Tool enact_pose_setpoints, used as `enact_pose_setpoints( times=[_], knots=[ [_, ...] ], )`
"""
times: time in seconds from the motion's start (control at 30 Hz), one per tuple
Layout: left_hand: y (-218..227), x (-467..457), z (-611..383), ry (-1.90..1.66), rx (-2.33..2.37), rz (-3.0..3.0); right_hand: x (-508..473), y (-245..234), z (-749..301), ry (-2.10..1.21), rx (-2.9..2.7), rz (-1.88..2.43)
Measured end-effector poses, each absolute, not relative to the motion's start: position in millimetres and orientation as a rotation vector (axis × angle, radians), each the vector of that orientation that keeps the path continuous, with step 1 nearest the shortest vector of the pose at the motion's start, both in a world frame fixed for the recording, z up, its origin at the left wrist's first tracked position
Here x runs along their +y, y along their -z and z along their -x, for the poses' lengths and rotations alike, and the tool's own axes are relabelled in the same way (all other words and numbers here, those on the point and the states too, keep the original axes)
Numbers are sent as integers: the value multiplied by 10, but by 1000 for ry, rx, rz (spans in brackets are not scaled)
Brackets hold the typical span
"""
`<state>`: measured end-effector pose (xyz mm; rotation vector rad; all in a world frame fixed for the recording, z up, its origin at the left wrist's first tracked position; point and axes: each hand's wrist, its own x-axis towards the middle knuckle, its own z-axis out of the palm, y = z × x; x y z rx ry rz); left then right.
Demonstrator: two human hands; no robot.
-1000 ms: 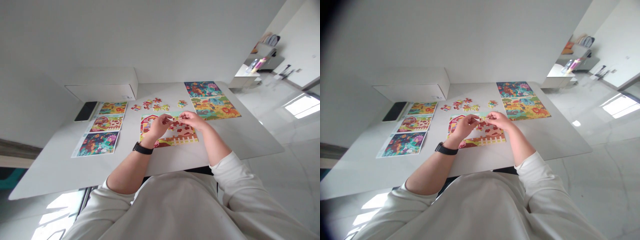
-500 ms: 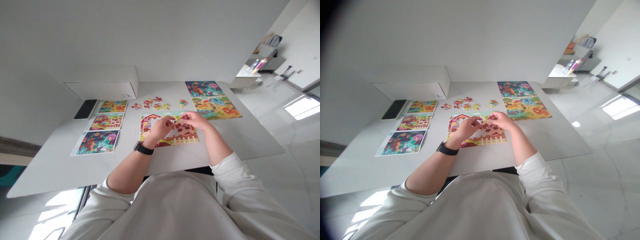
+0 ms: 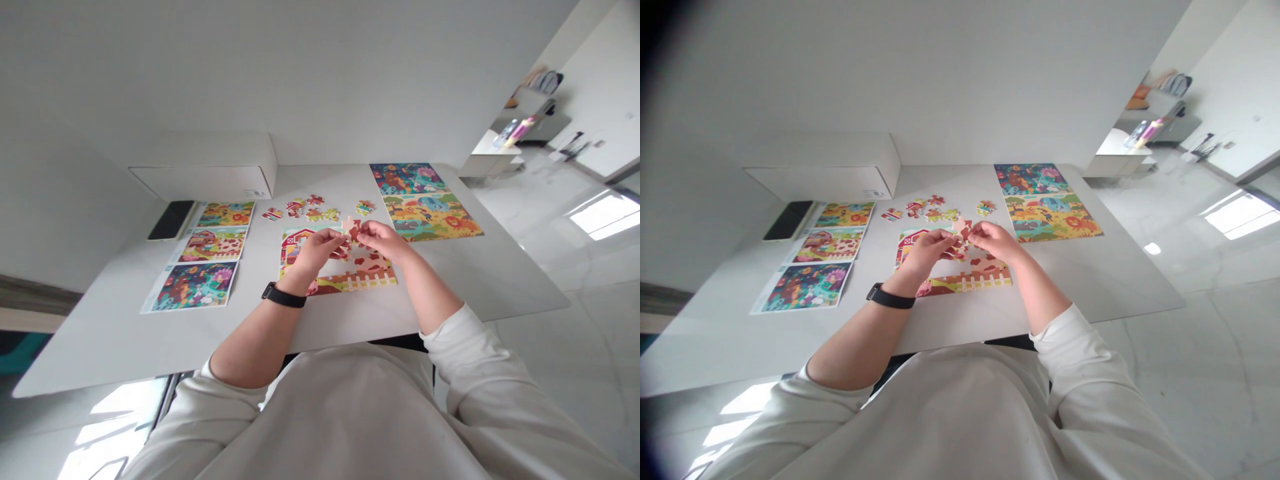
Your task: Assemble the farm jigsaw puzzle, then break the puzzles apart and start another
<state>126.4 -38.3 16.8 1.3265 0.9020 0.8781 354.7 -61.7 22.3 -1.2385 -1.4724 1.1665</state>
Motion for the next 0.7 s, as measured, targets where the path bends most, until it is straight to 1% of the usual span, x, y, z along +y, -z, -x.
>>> enact_pose_setpoints(
  times=[0.1, 0.27, 0.47, 0.6, 0.7],
  knots=[
    [-136, -395, -1291, -833, 870, -1343, -631, -190, -3492, -1144, -1504, 1271],
    [-54, -390, -1324, -737, 904, -1577, -620, -193, -3463, -1142, -1423, 1267],
    [-104, -375, -1229, -869, 1138, -1922, -543, -210, -3643, -1105, -1316, 1299],
    [-116, -362, -1150, -895, 1235, -2181, -517, -171, -3794, -972, -1444, 1370],
    [-91, -359, -1133, -855, 1224, -2314, -493, -101, -3842, -973, -1523, 1407]
  ],
)
